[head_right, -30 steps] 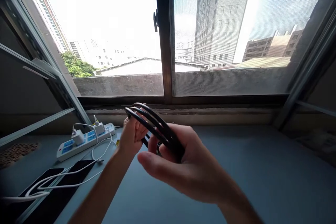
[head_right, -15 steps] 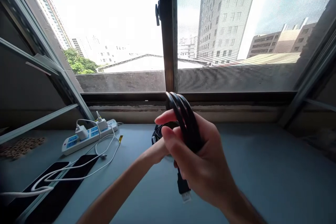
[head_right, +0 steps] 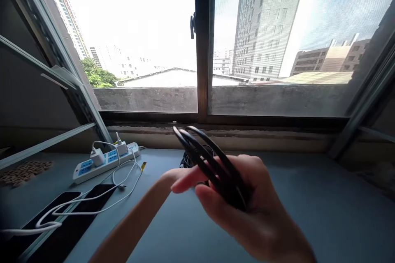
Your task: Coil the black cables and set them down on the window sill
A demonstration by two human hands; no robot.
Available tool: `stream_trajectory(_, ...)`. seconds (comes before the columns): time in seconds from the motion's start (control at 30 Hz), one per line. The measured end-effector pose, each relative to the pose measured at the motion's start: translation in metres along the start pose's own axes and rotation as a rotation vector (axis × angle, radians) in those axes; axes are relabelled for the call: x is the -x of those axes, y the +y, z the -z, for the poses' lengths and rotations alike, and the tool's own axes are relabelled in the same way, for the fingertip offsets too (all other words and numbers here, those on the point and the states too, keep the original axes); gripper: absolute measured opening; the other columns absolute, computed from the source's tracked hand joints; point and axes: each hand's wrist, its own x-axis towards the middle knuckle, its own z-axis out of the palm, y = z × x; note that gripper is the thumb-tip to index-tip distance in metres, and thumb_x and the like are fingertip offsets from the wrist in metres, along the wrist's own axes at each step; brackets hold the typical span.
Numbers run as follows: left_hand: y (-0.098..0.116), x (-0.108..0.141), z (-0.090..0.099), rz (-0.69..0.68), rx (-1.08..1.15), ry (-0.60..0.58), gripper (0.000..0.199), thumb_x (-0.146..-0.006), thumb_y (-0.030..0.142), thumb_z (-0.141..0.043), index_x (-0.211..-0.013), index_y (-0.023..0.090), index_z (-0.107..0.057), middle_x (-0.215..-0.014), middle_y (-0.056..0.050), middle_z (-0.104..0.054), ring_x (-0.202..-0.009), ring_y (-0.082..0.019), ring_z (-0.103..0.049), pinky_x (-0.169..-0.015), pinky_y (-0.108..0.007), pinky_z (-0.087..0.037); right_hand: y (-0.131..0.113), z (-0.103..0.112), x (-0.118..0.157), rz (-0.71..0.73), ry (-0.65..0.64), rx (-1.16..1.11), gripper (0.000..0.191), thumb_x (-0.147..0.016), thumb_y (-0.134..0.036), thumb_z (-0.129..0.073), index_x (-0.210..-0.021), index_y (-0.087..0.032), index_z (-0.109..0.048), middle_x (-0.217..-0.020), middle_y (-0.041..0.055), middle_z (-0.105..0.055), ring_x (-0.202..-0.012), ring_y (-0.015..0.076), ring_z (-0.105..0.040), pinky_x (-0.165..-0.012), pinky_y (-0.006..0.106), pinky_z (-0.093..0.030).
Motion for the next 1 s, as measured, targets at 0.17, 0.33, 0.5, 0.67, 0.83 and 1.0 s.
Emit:
stream_trajectory(0.17, 0.005, -0.003, -0.005, -0.022, 0.351, -0.115, 0.013, -0.083, 0.022, -0.053, -0.088, 0.017, -0.063, -0.093, -0.005, -0.066, -0.096, -0.019, -0.059, -0.080, -0.024, -0.045, 0.011, 0.016, -0.008, 0.029, -0.012, -0.143, 0.014, -0.091, -0.036, -0.070, -0.080, -0.027, -0.069, -0.034, -0.0070, -0.033, -0.024, 0.0120, -0.029, -0.029, 0.021, -0.026)
stream_trajectory(0.33, 0.009, -0.004, 0.005, -0.241, 0.598, 0.075, 0.024, -0.086, 0.040, -0.053, -0.082, 0.016, -0.052, -0.061, 0.000, -0.055, -0.085, -0.022, -0.064, -0.077, -0.028, -0.046, 0.029, 0.031, -0.034, -0.016, 0.153, -0.386, 0.003, -0.082, -0.024, -0.070, -0.080, -0.024, -0.069, -0.031, -0.0118, -0.023, -0.024, 0.0061, -0.011, -0.028, 0.013, -0.028)
stream_trajectory(0.5, 0.027, 0.005, 0.018, -0.339, 0.522, 0.276, 0.024, -0.086, 0.038, -0.056, -0.078, 0.016, -0.049, -0.045, 0.008, -0.030, -0.038, -0.007, -0.044, -0.043, -0.017, -0.035, 0.045, 0.033, -0.046, -0.012, 0.353, -0.264, 0.024, -0.079, -0.032, -0.079, -0.094, -0.017, -0.068, -0.043, -0.0103, -0.030, -0.029, 0.0063, -0.022, -0.029, 0.010, -0.033)
stream_trajectory(0.67, 0.043, 0.018, 0.022, -0.279, 0.465, 0.316, 0.029, -0.082, 0.042, -0.060, -0.077, 0.016, -0.048, -0.044, 0.010, -0.029, -0.030, -0.002, -0.021, -0.033, -0.015, -0.016, 0.050, 0.025, -0.045, 0.056, 0.439, -0.043, 0.041, -0.081, -0.037, -0.078, -0.111, -0.019, -0.058, -0.057, -0.0070, -0.043, -0.030, 0.0085, -0.036, -0.025, 0.012, -0.033)
stream_trajectory(0.83, 0.049, 0.026, 0.019, -0.215, 0.306, 0.375, 0.030, -0.080, 0.043, -0.062, -0.079, 0.015, -0.052, -0.044, 0.009, -0.031, -0.032, -0.002, -0.019, -0.031, -0.013, -0.012, 0.046, 0.019, -0.042, 0.266, 0.438, 0.393, 0.050, -0.084, -0.029, -0.073, -0.128, -0.026, -0.050, -0.101, 0.0038, -0.052, -0.051, 0.0146, -0.053, -0.033, 0.018, -0.042)
stream_trajectory(1.0, 0.052, 0.028, 0.016, -0.153, 0.234, 0.354, 0.028, -0.081, 0.043, -0.059, -0.079, 0.016, -0.052, -0.042, 0.009, -0.031, -0.032, -0.002, -0.019, -0.031, -0.013, -0.013, 0.044, 0.021, -0.041, 0.410, 0.367, 0.598, 0.036, -0.095, -0.026, -0.059, -0.130, -0.029, -0.053, -0.095, 0.0020, -0.052, -0.052, 0.0145, -0.049, -0.042, 0.023, -0.044)
